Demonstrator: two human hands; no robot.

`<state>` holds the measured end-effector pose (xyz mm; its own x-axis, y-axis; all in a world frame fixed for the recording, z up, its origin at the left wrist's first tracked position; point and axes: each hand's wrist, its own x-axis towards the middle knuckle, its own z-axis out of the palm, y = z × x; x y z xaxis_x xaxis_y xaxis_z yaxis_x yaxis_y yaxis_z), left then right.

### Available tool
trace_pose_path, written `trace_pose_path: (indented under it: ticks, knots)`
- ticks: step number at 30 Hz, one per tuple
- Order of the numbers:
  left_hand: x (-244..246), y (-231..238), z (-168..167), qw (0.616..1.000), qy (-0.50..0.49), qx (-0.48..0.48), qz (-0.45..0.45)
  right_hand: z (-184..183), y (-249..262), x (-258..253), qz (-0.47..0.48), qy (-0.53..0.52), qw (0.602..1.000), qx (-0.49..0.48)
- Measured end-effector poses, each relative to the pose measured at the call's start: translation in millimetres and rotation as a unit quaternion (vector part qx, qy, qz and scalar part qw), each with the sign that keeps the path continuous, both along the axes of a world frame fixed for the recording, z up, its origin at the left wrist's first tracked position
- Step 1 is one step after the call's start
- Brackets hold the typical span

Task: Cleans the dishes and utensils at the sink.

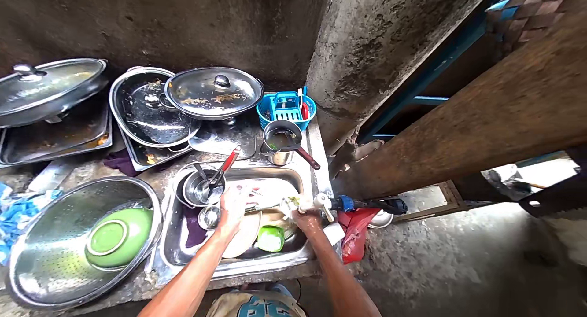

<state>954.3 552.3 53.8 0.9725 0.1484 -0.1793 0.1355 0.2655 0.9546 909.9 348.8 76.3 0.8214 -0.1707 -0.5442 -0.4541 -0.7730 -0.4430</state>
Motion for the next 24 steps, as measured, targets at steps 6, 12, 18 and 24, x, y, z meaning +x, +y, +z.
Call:
trace_pose_path:
  ticks: [6,12,18,24]
  knots:
    - [-47.7,25.4,-10.4,0.921,0.087,0.229,-0.303,-40.3,-19.1,8.9,-0.115,-0.187,0.970,0.108]
    - [-52.7,-46.6,-18.8,0.927,0.074,0.216,-0.297,-50.4,34.4,15.8,-0.379,-0.211,0.813,0.389]
    - [-37.8,-56.8,-20.9,0.902,0.013,0.342,-0.265,-46.0,47.9,0.9,-0.357,-0.115,0.845,0.381]
    - [-14.8,-35.6,-19.5,0.918,0.041,0.297,-0.260,-56.6,24.2,-3.8,-0.299,-0.213,0.846,0.386]
